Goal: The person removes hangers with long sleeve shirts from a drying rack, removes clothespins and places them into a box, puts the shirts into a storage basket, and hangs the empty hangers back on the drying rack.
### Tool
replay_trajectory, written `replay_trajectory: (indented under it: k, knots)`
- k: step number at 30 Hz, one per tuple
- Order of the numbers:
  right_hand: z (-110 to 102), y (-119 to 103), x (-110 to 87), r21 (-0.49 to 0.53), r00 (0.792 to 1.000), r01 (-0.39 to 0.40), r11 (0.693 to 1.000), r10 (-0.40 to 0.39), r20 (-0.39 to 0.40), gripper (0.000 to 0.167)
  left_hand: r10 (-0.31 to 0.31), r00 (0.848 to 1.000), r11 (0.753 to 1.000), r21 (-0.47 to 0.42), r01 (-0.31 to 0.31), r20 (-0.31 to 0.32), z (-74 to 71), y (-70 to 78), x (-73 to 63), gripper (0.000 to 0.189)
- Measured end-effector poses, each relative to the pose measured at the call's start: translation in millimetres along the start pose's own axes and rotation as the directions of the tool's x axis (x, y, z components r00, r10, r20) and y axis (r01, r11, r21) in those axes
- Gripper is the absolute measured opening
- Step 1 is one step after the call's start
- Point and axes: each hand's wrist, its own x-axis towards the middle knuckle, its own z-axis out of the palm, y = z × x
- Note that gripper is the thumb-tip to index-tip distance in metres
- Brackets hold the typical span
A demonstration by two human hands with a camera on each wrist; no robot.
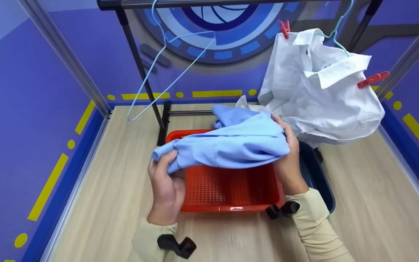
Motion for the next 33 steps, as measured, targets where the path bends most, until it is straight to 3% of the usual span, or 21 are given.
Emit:
replay_trajectory:
  k: [6,9,15,17,22,23,24,25,27,28,30,31,33]
  knots:
    - [-1,-5,-1.2,0.025,0.988,-0.103,0.994,0.105,-0.110,0.025,-0.078,0.995,0.986,0.145,0.087,-0.067,-17.4,-16.4,27.1,0.015]
    - [1,-10,-2.3,0.085,0.980,-0.160,0.983,0.169,-0.106,0.023,-0.100,0.991,0.948,0.294,0.121,-0.087,-23.4,-25.0,39.2,0.022]
    - [4,-18,-2.6,0.332,0.957,-0.232,0.914,0.275,-0.088,0.019,-0.115,0.993,0.771,0.629,0.094,-0.008,-28.2,-45.1,60.0,0.028]
    - [5,-18,-2.4,0.362,0.954,-0.232,0.903,0.283,-0.095,0.020,-0.112,0.993,0.698,0.714,0.053,0.035,-27.3,-51.6,63.7,0.032]
    - [9,-15,-1.3,0.380,0.944,-0.218,0.899,0.293,-0.151,0.021,-0.132,0.983,0.477,0.878,-0.047,0.124,-18.7,-59.7,61.0,0.055]
    - [10,-15,-0.9,0.384,0.942,-0.209,0.899,0.291,-0.167,0.020,-0.151,0.979,0.448,0.892,-0.059,0.140,-16.0,-59.5,59.2,0.057]
    - [11,-14,-0.4,0.394,0.940,-0.200,0.897,0.290,-0.182,0.019,-0.168,0.973,0.438,0.896,-0.067,0.155,-13.3,-59.0,57.6,0.059]
    - [13,-13,0.2,0.401,0.937,-0.192,0.896,0.289,-0.195,0.018,-0.183,0.967,0.444,0.892,-0.082,0.180,-10.7,-58.0,56.1,0.060]
    - [15,-12,0.9,0.415,0.933,-0.181,0.892,0.289,-0.215,0.016,-0.213,0.947,0.487,0.867,-0.111,0.241,-5.8,-55.2,53.2,0.062]
    - [15,-12,1.0,0.415,0.933,-0.177,0.892,0.287,-0.219,0.017,-0.223,0.931,0.507,0.851,-0.141,0.288,-3.4,-53.6,52.3,0.064]
    - [16,-11,1.2,0.404,0.932,-0.177,0.897,0.285,-0.224,0.017,-0.250,0.888,0.513,0.830,-0.217,0.387,0.9,-51.0,49.9,0.071]
    - [16,-10,1.2,0.395,0.932,-0.177,0.901,0.283,-0.228,0.018,-0.269,0.857,0.494,0.827,-0.269,0.440,2.8,-50.4,48.7,0.078]
    - [16,-9,1.1,0.372,0.932,-0.179,0.911,0.278,-0.233,0.019,-0.312,0.793,0.426,0.823,-0.375,0.523,6.1,-50.9,46.5,0.097]
